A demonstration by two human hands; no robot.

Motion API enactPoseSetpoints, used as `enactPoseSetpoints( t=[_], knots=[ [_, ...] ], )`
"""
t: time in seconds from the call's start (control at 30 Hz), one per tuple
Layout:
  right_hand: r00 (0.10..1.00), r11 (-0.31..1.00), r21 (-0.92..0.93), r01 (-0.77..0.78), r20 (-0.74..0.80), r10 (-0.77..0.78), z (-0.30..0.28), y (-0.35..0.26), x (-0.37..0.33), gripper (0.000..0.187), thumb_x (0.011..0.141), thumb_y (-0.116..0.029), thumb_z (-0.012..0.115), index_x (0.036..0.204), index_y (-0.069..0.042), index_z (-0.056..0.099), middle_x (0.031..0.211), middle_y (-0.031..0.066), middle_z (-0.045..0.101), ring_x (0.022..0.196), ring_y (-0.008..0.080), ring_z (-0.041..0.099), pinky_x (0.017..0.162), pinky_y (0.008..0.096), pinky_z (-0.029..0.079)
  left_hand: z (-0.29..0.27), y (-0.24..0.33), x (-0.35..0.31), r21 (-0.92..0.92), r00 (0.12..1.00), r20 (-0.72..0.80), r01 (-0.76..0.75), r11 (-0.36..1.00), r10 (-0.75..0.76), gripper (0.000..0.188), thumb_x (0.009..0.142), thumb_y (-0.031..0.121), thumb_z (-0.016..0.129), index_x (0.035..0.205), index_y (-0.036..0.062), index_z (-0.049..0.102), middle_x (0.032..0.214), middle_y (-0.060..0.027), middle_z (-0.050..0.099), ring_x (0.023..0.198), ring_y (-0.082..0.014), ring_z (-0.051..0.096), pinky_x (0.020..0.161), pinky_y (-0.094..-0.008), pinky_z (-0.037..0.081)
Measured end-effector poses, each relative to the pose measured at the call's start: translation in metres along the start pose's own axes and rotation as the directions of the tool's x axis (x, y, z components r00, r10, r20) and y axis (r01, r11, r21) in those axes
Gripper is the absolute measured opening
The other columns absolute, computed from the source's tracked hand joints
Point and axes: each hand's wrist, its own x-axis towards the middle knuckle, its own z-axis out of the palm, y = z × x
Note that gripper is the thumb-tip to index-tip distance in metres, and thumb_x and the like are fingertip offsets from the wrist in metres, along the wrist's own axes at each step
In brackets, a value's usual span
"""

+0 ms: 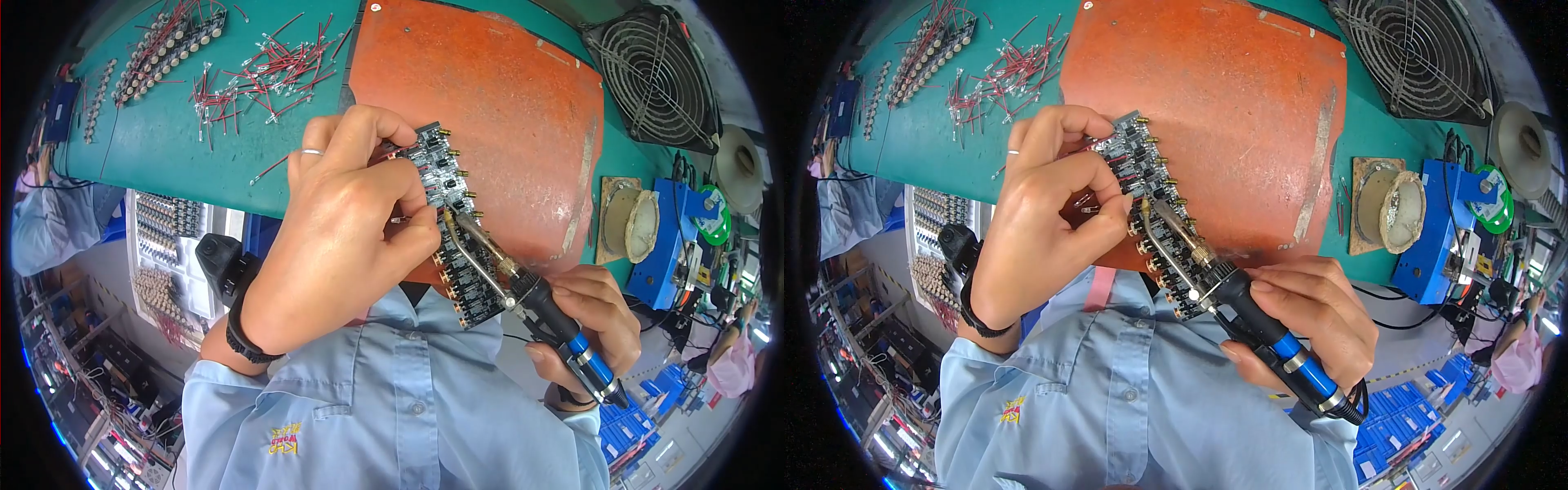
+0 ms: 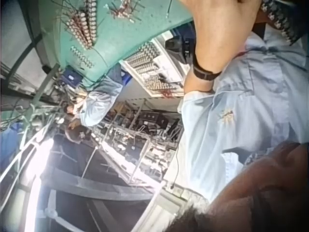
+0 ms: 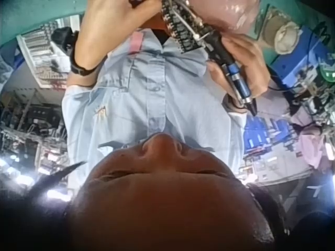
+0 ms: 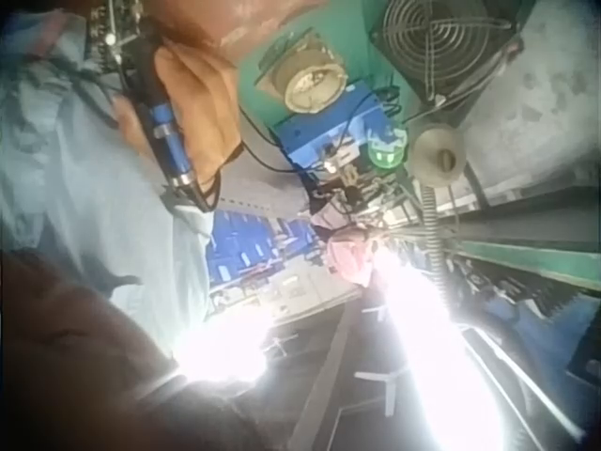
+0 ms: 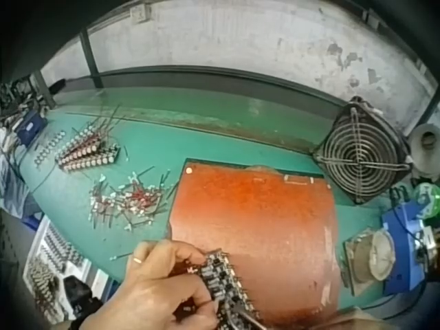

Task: Soldering electronic components onto printed circuit boards at an assembly line station.

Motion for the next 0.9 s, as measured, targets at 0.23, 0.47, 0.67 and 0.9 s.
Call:
enactPoseSetpoints(
  t=[0.23,0.47,0.67,0.9],
  knots=[
    [0.971,0.996,0.052,0.071,-0.232,-0.057,-0.007,0.006,-0.008,0.053,0.068,-0.026,0.083,0.101,0.007,0.058,0.090,0.0218,0.064,0.081,0.0321,0.063,0.072,0.0394,0.050,0.000,-0.001,-0.001,-0.005,1.000,-0.013,-0.004,1.000,0.004,0.011,0.064,0.002,0.069,0.065,0.0030,0.059,0.109,-0.0113,0.054,0.097,-0.0280,0.048,0.084,-0.0340,0.042],
    [0.921,0.994,0.096,-0.053,-0.380,0.086,0.000,0.007,-0.021,0.054,0.070,-0.033,0.082,0.101,0.004,0.058,0.093,0.0194,0.063,0.085,0.0296,0.060,0.077,0.0377,0.048,-0.015,0.001,-0.004,0.067,0.995,0.094,-0.050,0.996,0.044,0.032,0.064,0.015,0.079,0.091,0.0060,0.063,0.120,-0.0122,0.053,0.111,-0.0315,0.048,0.095,-0.0422,0.037],
    [0.902,0.979,0.166,-0.120,-0.394,0.177,0.004,0.008,-0.028,0.054,0.070,-0.033,0.082,0.102,0.003,0.058,0.096,0.0181,0.063,0.089,0.0280,0.059,0.081,0.0367,0.046,-0.002,0.011,-0.012,0.153,0.996,0.074,-0.066,0.986,0.055,0.074,0.062,0.028,0.083,0.126,0.0100,0.051,0.133,-0.0117,0.049,0.125,-0.0323,0.043,0.107,-0.0507,0.023],
    [0.871,0.977,0.178,-0.121,-0.453,0.190,0.012,0.006,-0.026,0.056,0.077,-0.038,0.077,0.106,0.006,0.055,0.100,0.0184,0.060,0.093,0.0253,0.057,0.084,0.0351,0.045,0.003,0.006,-0.001,0.212,1.000,-0.009,-0.025,0.977,0.028,0.088,0.061,0.033,0.084,0.137,0.0109,0.044,0.137,-0.0107,0.046,0.128,-0.0307,0.041,0.110,-0.0507,0.016]
  ],
)
